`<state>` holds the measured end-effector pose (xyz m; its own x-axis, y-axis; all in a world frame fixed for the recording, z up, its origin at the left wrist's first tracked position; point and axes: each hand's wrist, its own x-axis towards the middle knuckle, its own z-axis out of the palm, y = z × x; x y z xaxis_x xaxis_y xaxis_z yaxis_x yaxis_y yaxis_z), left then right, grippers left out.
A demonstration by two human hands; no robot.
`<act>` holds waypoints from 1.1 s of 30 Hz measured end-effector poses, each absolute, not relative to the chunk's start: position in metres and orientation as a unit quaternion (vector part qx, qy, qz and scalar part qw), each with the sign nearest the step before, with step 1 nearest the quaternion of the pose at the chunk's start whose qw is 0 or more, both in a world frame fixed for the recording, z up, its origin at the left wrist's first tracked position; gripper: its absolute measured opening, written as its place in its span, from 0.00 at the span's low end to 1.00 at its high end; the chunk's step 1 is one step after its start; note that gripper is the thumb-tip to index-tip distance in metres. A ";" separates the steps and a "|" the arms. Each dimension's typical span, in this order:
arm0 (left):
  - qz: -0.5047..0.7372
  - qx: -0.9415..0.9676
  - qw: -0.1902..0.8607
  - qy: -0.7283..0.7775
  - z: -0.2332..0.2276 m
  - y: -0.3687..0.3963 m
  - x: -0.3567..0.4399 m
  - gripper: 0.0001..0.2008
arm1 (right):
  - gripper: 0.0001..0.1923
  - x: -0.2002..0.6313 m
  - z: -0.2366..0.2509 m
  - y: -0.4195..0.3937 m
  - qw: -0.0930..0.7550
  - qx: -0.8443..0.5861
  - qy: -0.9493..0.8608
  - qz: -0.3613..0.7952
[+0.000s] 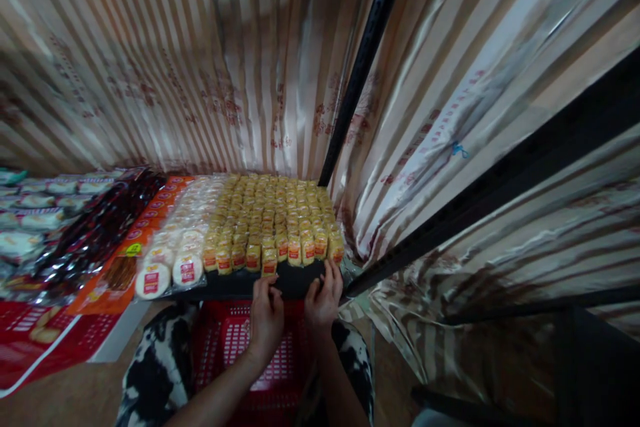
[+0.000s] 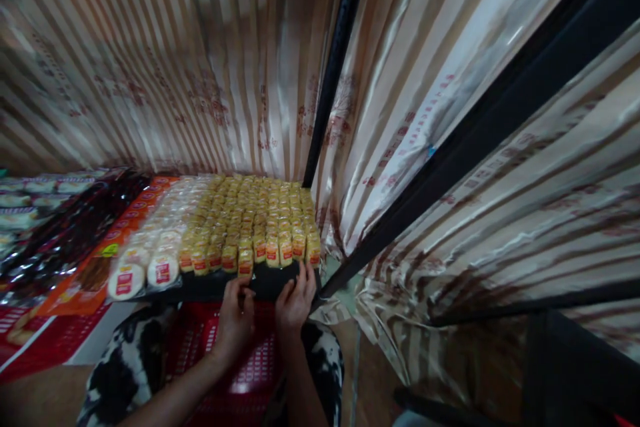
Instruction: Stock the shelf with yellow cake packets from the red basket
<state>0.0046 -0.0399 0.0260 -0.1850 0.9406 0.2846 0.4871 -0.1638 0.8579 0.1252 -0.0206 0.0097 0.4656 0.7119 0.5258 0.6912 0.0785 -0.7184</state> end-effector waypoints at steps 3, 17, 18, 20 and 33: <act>0.494 0.554 0.221 0.632 0.021 -0.041 -0.007 0.15 | 0.19 0.103 0.010 -0.021 0.510 -0.636 -0.578 0.038; 0.488 0.507 0.332 0.629 0.013 -0.028 -0.005 0.21 | 0.22 0.071 0.015 -0.010 0.497 -0.630 -0.574 0.164; 0.487 0.518 0.335 0.618 0.014 -0.029 -0.002 0.21 | 0.23 0.074 0.016 -0.013 0.501 -0.637 -0.562 0.161; 0.485 0.544 0.345 0.591 0.016 -0.030 0.007 0.20 | 0.23 0.083 0.018 -0.019 0.511 -0.660 -0.530 0.150; 0.405 0.592 0.437 0.543 0.046 -0.002 0.073 0.19 | 0.25 0.137 -0.006 -0.016 0.548 -0.698 -0.455 0.079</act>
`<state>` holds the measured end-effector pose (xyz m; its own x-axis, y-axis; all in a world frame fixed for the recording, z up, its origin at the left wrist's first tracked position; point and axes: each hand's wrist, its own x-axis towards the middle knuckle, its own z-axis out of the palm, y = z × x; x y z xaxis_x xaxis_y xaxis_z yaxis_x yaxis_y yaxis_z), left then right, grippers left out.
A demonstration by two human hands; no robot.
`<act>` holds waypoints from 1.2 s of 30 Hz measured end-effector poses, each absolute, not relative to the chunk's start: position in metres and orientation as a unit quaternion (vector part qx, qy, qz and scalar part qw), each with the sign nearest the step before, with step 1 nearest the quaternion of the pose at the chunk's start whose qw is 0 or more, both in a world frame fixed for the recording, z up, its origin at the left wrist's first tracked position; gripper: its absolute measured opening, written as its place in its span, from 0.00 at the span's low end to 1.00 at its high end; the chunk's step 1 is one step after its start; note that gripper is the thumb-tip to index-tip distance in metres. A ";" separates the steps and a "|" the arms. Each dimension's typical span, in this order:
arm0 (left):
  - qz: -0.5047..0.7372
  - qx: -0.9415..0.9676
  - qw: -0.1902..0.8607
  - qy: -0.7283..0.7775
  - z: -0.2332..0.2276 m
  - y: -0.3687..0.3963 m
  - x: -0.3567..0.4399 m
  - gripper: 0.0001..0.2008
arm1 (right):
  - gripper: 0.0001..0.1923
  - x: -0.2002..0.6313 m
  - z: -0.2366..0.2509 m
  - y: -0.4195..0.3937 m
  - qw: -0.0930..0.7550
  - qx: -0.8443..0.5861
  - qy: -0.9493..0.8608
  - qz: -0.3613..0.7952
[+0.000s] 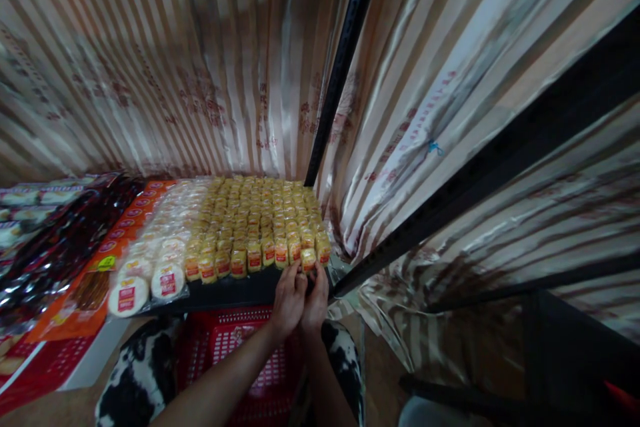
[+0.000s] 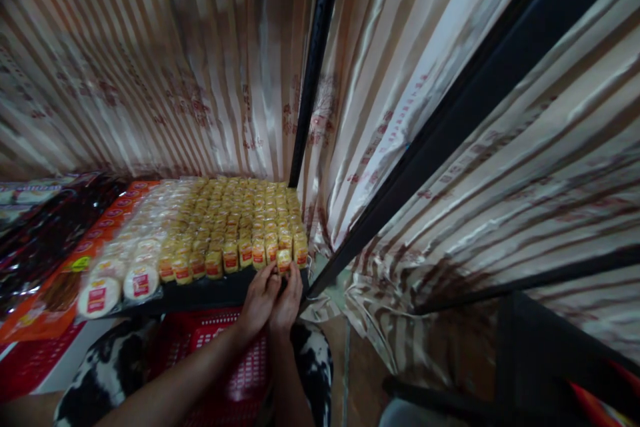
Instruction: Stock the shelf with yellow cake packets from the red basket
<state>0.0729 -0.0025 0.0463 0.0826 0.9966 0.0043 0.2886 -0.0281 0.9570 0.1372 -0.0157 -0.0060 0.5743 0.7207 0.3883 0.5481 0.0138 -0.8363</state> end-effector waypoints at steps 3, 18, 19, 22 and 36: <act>0.378 0.606 0.430 0.552 0.053 0.002 0.075 0.20 | 0.24 0.139 -0.012 -0.014 0.543 -0.689 -0.476 0.059; 0.468 0.584 0.416 0.516 0.021 -0.003 0.080 0.13 | 0.24 0.138 -0.020 -0.015 0.551 -0.696 -0.455 0.073; 0.472 0.580 0.428 0.508 0.020 -0.002 0.080 0.13 | 0.24 0.138 -0.021 -0.014 0.557 -0.693 -0.451 0.079; 0.463 0.590 0.439 0.495 0.017 0.001 0.079 0.14 | 0.23 0.139 -0.022 -0.011 0.579 -0.678 -0.440 0.108; 0.397 0.632 0.376 0.549 0.025 0.001 0.064 0.22 | 0.22 0.143 -0.012 -0.012 0.530 -0.663 -0.528 -0.015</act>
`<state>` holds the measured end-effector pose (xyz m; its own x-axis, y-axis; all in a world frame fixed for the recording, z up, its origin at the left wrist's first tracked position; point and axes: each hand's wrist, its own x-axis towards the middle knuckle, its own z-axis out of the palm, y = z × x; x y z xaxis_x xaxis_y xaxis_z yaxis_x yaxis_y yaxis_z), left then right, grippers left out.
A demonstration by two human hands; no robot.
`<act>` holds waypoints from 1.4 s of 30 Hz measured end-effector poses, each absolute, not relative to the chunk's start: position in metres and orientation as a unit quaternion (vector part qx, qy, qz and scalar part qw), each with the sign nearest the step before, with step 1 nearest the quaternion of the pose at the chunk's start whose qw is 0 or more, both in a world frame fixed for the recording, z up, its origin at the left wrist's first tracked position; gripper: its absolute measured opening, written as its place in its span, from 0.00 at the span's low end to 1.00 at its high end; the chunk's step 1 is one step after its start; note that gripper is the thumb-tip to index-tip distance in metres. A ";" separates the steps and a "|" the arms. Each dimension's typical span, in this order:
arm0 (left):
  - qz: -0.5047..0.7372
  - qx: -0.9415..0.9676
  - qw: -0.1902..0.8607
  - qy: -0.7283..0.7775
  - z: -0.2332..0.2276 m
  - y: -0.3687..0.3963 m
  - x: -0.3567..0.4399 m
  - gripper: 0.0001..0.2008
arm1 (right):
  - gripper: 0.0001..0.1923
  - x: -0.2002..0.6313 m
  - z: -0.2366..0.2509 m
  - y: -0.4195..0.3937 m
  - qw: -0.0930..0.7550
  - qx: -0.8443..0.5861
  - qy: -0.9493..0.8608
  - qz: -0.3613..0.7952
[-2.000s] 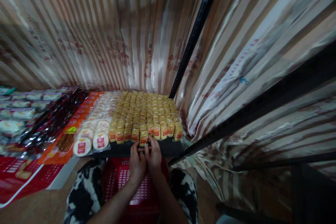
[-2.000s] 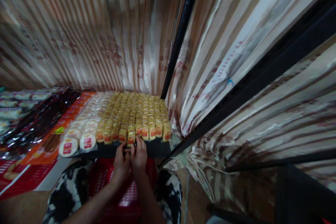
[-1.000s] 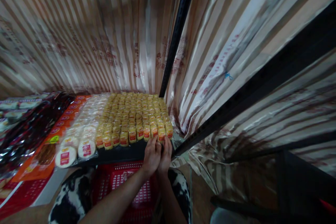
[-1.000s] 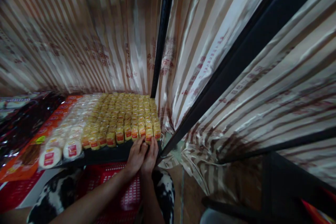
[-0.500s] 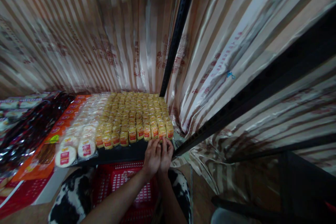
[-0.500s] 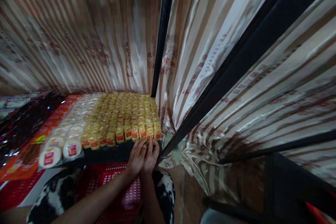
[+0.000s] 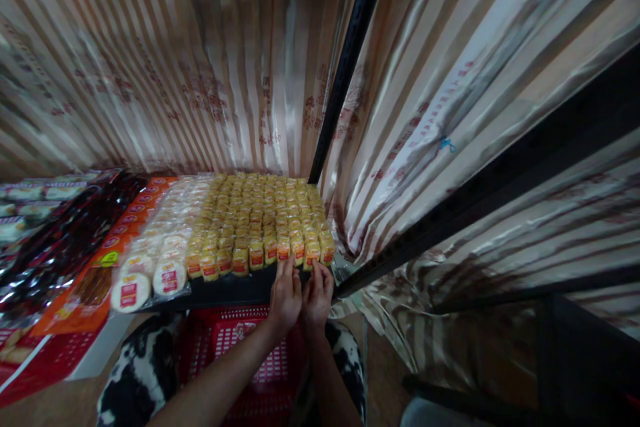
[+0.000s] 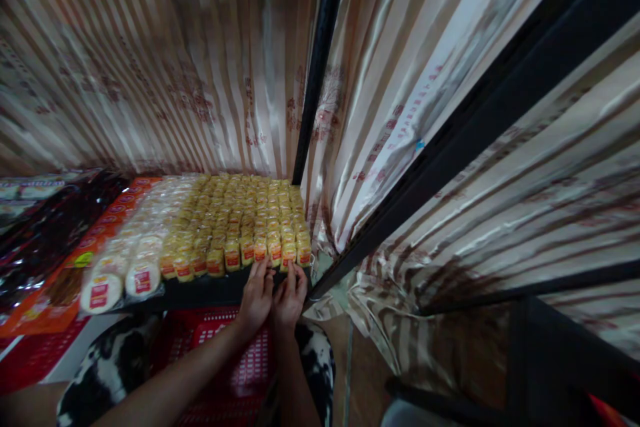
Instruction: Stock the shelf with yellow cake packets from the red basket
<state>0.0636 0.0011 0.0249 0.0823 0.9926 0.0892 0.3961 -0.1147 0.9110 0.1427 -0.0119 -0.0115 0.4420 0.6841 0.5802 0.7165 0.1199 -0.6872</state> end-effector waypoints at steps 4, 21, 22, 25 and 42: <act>0.384 0.637 0.371 0.556 0.027 0.005 0.062 0.23 | 0.22 0.142 -0.012 -0.010 0.527 -0.663 -0.531 -0.027; 0.327 0.702 0.333 0.538 0.045 0.017 0.052 0.27 | 0.25 0.152 -0.016 -0.010 0.489 -0.650 -0.580 -0.046; 0.325 0.706 0.330 0.536 0.045 0.017 0.051 0.27 | 0.26 0.153 -0.016 -0.010 0.490 -0.647 -0.582 -0.047; 0.323 0.715 0.326 0.528 0.041 0.015 0.051 0.28 | 0.25 0.154 -0.014 -0.011 0.497 -0.638 -0.586 -0.052; 0.366 0.731 0.287 0.499 0.038 -0.002 0.036 0.24 | 0.20 0.150 -0.005 -0.015 0.511 -0.627 -0.584 -0.075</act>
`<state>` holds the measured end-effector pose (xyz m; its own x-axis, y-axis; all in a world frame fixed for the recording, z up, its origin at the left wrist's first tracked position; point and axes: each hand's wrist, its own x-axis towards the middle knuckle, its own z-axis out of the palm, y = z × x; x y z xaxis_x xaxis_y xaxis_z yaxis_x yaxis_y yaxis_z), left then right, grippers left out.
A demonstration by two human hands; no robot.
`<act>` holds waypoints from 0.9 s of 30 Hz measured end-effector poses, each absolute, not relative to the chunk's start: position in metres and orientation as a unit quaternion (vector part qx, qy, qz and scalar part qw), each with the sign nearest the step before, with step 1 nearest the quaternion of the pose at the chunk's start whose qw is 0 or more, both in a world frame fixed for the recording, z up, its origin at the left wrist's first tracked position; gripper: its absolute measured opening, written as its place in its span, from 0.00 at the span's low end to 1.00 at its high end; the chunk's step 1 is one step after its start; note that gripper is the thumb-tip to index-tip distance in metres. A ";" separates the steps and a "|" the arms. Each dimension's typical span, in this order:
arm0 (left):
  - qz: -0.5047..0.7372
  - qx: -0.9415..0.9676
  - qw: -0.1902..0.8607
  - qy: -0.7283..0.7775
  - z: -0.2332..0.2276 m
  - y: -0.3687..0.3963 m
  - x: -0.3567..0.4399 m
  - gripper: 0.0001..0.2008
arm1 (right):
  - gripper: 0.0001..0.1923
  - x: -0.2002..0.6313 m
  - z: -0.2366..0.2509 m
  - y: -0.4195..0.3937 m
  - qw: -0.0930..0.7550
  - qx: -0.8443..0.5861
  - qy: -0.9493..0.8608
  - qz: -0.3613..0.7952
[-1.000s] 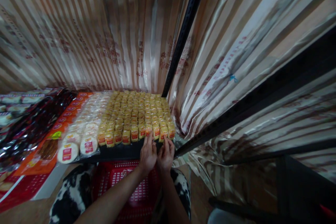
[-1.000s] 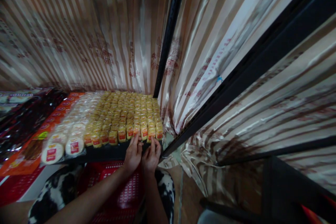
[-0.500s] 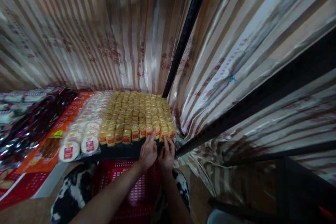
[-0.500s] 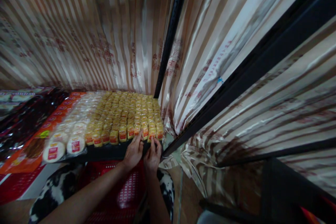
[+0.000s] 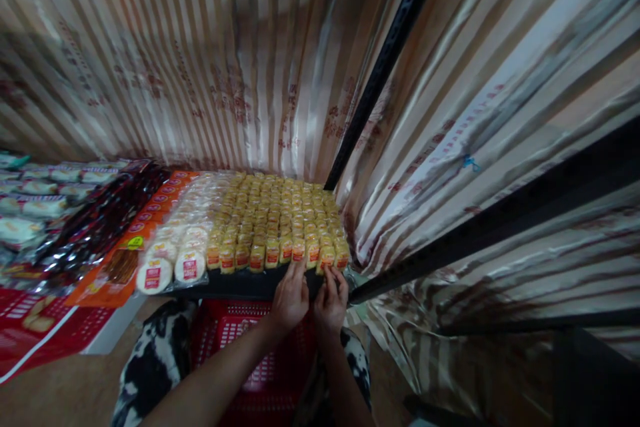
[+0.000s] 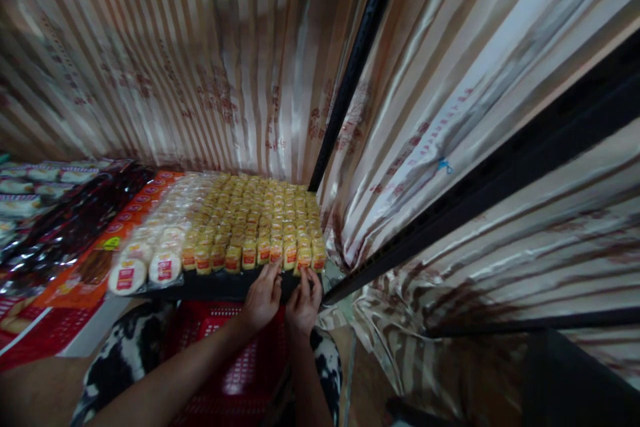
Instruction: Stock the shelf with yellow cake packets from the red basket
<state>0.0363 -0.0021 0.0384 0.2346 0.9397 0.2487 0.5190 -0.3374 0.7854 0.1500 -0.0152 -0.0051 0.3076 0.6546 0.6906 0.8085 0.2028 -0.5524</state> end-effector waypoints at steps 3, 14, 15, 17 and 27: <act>0.404 0.712 0.259 0.513 0.032 -0.015 0.021 0.18 | 0.18 0.141 0.002 -0.019 0.509 -0.616 -0.598 -0.062; 0.469 0.612 0.102 0.629 0.015 -0.016 -0.049 0.12 | 0.17 0.058 0.027 -0.005 0.494 -0.555 -0.662 0.098; 0.468 0.615 0.082 0.629 0.015 -0.014 -0.052 0.12 | 0.17 0.052 0.029 -0.003 0.491 -0.550 -0.670 0.089; 0.466 0.621 0.044 0.630 0.015 -0.011 -0.057 0.13 | 0.16 0.044 0.033 -0.001 0.485 -0.550 -0.677 0.062; 0.433 0.646 0.038 0.628 0.018 0.009 -0.094 0.09 | 0.16 0.032 0.024 0.017 0.466 -0.597 -0.643 0.112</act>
